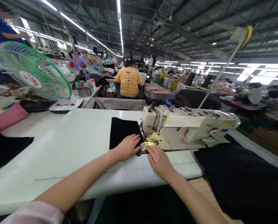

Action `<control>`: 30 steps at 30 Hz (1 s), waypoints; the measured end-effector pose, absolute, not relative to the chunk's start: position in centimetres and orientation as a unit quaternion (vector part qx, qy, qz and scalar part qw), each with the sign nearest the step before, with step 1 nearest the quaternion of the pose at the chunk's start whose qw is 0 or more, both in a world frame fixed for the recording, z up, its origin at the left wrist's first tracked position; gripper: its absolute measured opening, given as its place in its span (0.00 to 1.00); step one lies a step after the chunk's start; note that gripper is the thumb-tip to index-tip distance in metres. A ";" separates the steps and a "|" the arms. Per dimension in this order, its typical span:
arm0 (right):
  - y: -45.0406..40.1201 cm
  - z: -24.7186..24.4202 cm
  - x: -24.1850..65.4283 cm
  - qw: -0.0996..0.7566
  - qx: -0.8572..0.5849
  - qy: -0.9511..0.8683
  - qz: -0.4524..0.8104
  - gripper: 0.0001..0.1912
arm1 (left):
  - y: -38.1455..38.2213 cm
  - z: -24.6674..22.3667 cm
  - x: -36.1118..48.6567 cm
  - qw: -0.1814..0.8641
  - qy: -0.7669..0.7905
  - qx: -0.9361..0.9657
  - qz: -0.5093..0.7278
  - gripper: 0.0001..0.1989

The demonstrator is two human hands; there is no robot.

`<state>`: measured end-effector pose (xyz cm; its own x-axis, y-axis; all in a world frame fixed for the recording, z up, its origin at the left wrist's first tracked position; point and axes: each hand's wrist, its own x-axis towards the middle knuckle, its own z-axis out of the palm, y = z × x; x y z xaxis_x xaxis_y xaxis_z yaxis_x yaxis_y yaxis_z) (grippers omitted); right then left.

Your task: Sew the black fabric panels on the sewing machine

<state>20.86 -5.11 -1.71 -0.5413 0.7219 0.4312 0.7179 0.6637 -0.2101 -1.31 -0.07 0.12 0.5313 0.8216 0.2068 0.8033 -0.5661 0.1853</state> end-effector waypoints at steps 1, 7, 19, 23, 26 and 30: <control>-5.0 -1.7 20.4 0.244 -0.409 -0.879 0.004 0.19 | -0.5 0.4 -1.4 0.033 0.463 0.875 0.133 0.21; -4.7 -1.8 17.7 0.217 -0.417 -0.882 0.012 0.18 | 2.3 0.5 -1.6 0.019 0.527 0.842 0.118 0.24; -9.3 4.2 30.5 0.190 -0.584 -0.787 -0.055 0.10 | 10.3 3.2 -3.3 -0.108 0.490 0.841 0.202 0.23; -9.7 5.3 39.2 0.174 -0.733 -0.652 -0.087 0.09 | 7.3 1.8 -3.3 -0.119 0.460 0.841 0.259 0.23; -9.5 4.5 41.8 0.180 -0.749 -0.635 -0.056 0.07 | 4.1 0.1 -2.7 -0.081 0.419 0.858 0.285 0.19; -8.8 3.4 42.5 0.239 -0.746 -0.622 -0.002 0.10 | 0.8 -1.1 -1.8 -0.023 0.398 0.861 0.315 0.16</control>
<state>42.52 -8.76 3.40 0.2266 0.9267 0.2996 0.9285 -0.1127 -0.3538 -1.78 0.80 -1.07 0.4840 0.6710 0.5617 0.7002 -0.6820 0.2113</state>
